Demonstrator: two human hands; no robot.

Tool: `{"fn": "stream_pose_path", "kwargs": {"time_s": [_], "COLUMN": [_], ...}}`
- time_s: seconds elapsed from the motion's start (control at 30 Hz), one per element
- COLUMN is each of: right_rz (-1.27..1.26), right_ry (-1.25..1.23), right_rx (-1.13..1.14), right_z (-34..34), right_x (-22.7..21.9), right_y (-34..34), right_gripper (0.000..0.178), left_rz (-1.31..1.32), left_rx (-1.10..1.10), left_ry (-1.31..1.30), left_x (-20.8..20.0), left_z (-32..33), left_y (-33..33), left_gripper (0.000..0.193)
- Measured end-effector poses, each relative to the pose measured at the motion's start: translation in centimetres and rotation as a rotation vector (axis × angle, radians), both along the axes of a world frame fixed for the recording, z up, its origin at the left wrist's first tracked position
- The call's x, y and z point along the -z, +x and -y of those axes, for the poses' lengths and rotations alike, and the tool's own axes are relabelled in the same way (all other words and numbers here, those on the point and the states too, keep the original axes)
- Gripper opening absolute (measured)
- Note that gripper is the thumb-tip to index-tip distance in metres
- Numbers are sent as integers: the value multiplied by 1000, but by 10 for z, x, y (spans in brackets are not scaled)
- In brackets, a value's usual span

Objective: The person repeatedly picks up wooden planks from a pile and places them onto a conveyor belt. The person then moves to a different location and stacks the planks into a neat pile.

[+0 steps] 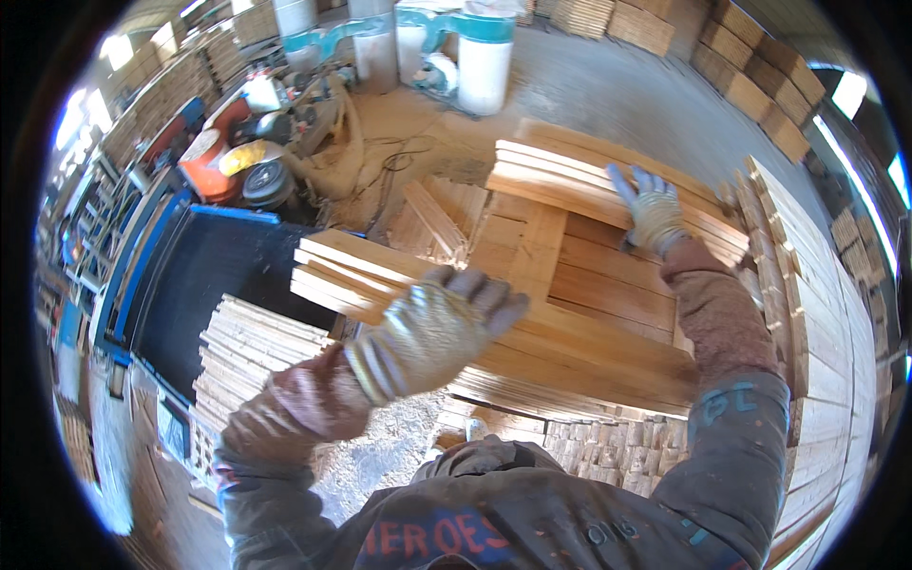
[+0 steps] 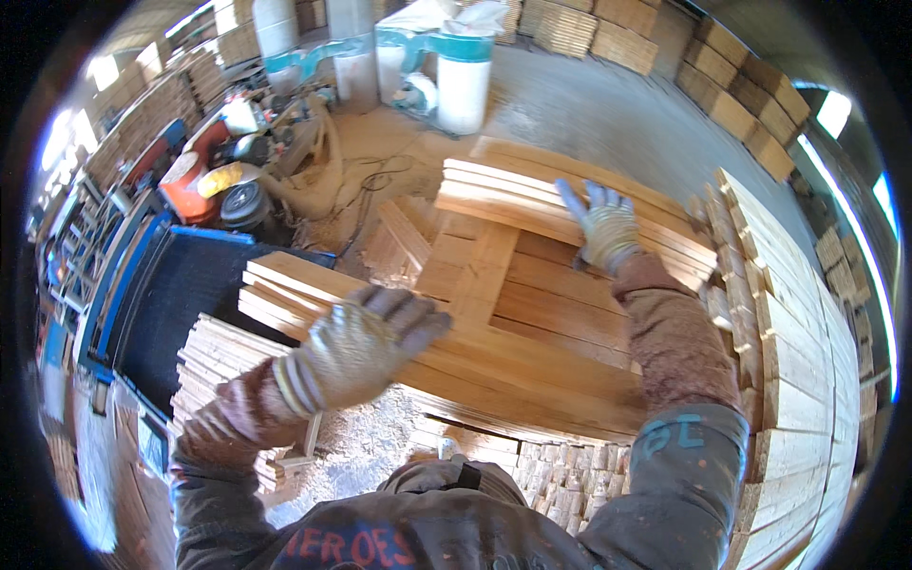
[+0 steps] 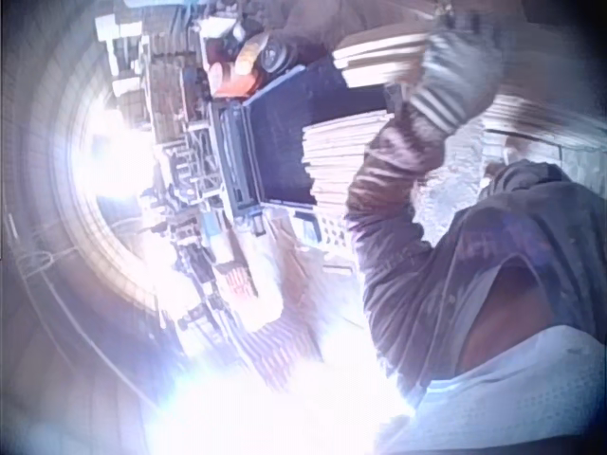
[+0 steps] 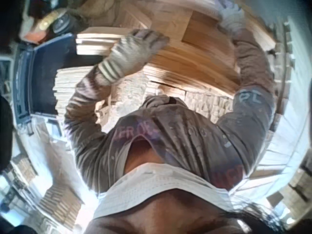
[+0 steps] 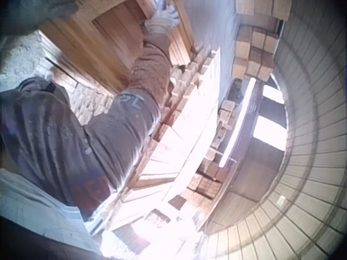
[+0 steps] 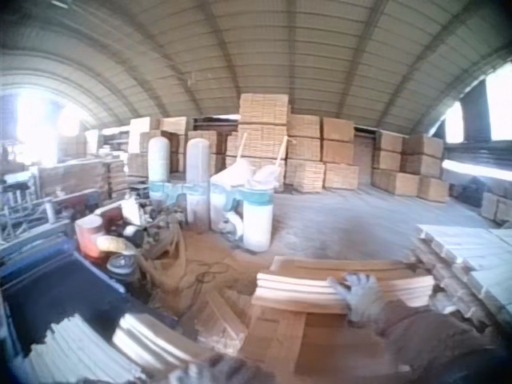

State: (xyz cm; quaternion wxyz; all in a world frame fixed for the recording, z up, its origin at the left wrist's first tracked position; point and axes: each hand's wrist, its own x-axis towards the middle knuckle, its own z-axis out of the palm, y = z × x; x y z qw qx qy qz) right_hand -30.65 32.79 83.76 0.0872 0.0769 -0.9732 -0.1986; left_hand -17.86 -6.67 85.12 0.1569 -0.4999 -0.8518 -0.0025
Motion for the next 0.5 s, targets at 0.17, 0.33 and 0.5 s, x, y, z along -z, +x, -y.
{"fn": "stream_pose_path", "kwargs": {"time_s": [0.17, 0.33, 0.5], "right_rz": [225, 363, 320], "right_ry": [-630, -833, -682], "right_rx": [-59, -33, -41], "right_z": [51, 8, 45], "right_x": [-58, -22, 4], "right_y": [29, 35, 48], "right_gripper": [143, 142, 127], "left_rz": [91, 374, 534], "left_rx": [-503, -1110, -1614], "left_ry": [83, 794, 1336], "left_x": [5, 82, 233], "left_z": [182, 324, 425], "left_y": [40, 81, 122], "left_gripper": [81, 86, 59]}}
